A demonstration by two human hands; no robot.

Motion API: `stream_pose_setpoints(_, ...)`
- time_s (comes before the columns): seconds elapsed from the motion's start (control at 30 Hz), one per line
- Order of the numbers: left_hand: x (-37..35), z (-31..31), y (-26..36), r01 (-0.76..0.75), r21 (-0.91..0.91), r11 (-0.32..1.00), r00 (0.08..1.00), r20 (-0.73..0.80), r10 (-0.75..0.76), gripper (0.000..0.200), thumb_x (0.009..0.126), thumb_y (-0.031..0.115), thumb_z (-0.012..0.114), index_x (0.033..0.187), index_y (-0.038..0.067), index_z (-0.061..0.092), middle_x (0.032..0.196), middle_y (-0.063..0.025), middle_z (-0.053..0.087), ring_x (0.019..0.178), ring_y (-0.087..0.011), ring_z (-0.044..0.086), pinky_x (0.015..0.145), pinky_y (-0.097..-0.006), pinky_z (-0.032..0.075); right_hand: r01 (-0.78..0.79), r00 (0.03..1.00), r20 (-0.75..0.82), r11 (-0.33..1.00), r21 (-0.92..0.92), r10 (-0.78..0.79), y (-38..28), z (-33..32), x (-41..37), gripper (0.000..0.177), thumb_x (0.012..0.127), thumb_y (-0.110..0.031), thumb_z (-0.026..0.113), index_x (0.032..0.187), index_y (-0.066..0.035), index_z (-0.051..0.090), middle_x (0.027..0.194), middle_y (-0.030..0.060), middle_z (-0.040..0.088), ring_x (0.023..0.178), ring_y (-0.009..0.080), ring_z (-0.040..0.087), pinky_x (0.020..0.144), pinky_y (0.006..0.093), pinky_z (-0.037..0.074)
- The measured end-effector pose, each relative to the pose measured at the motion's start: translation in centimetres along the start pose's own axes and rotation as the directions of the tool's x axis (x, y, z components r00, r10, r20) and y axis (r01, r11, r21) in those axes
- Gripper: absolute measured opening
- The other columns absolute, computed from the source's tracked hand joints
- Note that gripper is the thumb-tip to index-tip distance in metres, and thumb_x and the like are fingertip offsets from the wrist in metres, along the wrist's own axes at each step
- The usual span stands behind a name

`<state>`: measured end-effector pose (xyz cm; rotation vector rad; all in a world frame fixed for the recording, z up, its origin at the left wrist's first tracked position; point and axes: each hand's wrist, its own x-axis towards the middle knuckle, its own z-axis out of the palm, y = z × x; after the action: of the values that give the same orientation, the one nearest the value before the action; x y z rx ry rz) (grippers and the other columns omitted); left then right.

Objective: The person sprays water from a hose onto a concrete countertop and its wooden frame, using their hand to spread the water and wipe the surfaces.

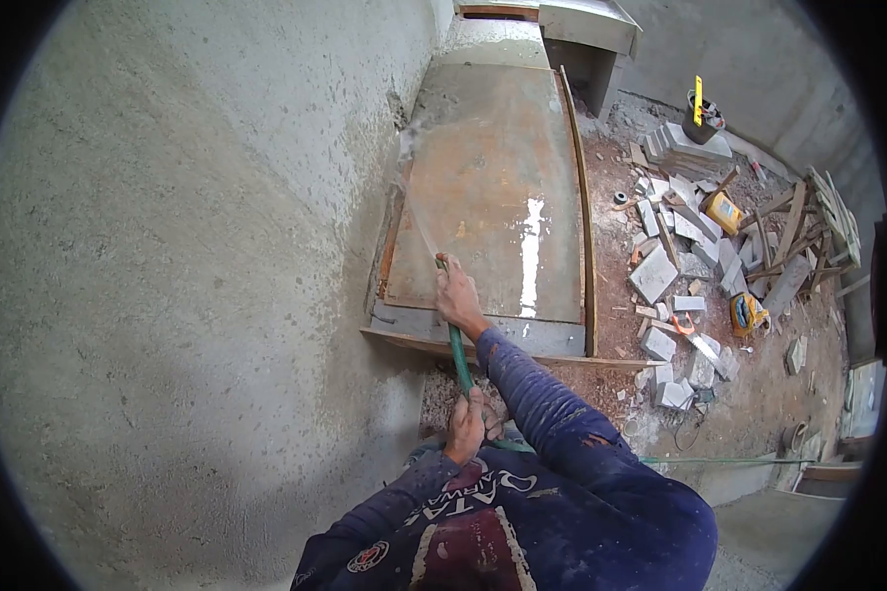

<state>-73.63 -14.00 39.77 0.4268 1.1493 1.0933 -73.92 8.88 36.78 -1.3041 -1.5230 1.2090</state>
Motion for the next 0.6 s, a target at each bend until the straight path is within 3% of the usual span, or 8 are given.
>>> stream_pose_setpoints(0.07, 0.1, 0.3, 0.1, 0.009, 0.001, 1.0, 1.0, 0.022, -0.009, 0.043, 0.102, 0.05, 0.037, 0.093, 0.008, 0.04, 0.062, -0.0027, 0.04, 0.048, -0.0175, 0.044, 0.051, -0.0369, 0.046, 0.2, 0.98, 0.043, 0.968, -0.149, -0.196, -0.3, -0.2, 0.0, 0.031, 0.094, -0.012, 0.045, 0.124, -0.006, 0.046, 0.094, 0.0282, 0.062, 0.086, 0.0486, 0.06, 0.076, 0.0537, 0.045)
stream_pose_setpoints(0.2, -0.3, 0.9, -0.5, 0.06, -0.053, 0.997, 0.996, 0.063, -0.056, 0.044, 0.101, 0.051, 0.037, 0.091, 0.008, 0.042, 0.062, -0.0031, 0.041, 0.049, -0.0172, 0.044, 0.052, -0.0367, 0.046, 0.072, 0.981, 0.188, 0.986, -0.148, -0.044, -0.3, -0.3, -0.2, 0.032, 0.093, -0.011, 0.044, 0.123, -0.005, 0.046, 0.099, 0.0291, 0.061, 0.091, 0.0493, 0.06, 0.08, 0.054, 0.045)
stream_pose_setpoints(0.27, -0.5, 1.1, -0.5, 0.083, -0.067, 0.994, 0.995, 0.066, -0.078, 0.045, 0.101, 0.051, 0.038, 0.09, 0.008, 0.042, 0.062, -0.0032, 0.041, 0.049, -0.0171, 0.044, 0.052, -0.0364, 0.046, 0.217, 0.961, 0.209, 0.964, -0.156, -0.183, 0.7, 0.2, -0.5, 0.031, 0.093, -0.012, 0.044, 0.123, -0.004, 0.047, 0.102, 0.0301, 0.061, 0.095, 0.0501, 0.059, 0.082, 0.0545, 0.045)
stream_pose_setpoints(0.4, -0.7, 1.3, -1.0, 0.108, -0.081, 0.991, 0.994, 0.011, -0.108, 0.046, 0.1, 0.052, 0.039, 0.089, 0.008, 0.043, 0.063, -0.0032, 0.042, 0.049, -0.0168, 0.044, 0.052, -0.0354, 0.044, 0.158, 0.975, 0.183, 0.976, -0.148, -0.13, 1.3, 0.0, -0.8, 0.031, 0.093, -0.013, 0.043, 0.123, -0.004, 0.046, 0.102, 0.0296, 0.061, 0.092, 0.0502, 0.059, 0.081, 0.0552, 0.045)
stream_pose_setpoints(0.5, -0.6, 1.5, -0.8, 0.1, -0.097, 0.99, 0.995, -0.003, -0.101, 0.045, 0.1, 0.052, 0.039, 0.09, 0.008, 0.043, 0.063, -0.0026, 0.041, 0.049, -0.0165, 0.043, 0.051, -0.0349, 0.044, 0.157, 0.987, 0.073, 0.972, -0.173, -0.146, 0.9, -0.6, -0.8, 0.033, 0.095, -0.018, 0.043, 0.125, -0.005, 0.047, 0.104, 0.0273, 0.062, 0.091, 0.0454, 0.062, 0.08, 0.0517, 0.047)
stream_pose_setpoints(0.6, -0.5, 2.0, -0.3, 0.081, -0.088, 0.993, 0.997, 0.0, -0.081, 0.044, 0.1, 0.052, 0.039, 0.092, 0.009, 0.042, 0.062, -0.0014, 0.04, 0.049, -0.016, 0.043, 0.051, -0.0347, 0.044, 0.042, 0.998, 0.052, 0.986, -0.163, -0.034, -0.9, -1.5, -0.9, 0.032, 0.096, -0.019, 0.044, 0.125, -0.007, 0.047, 0.101, 0.027, 0.063, 0.087, 0.0452, 0.062, 0.077, 0.0509, 0.047)
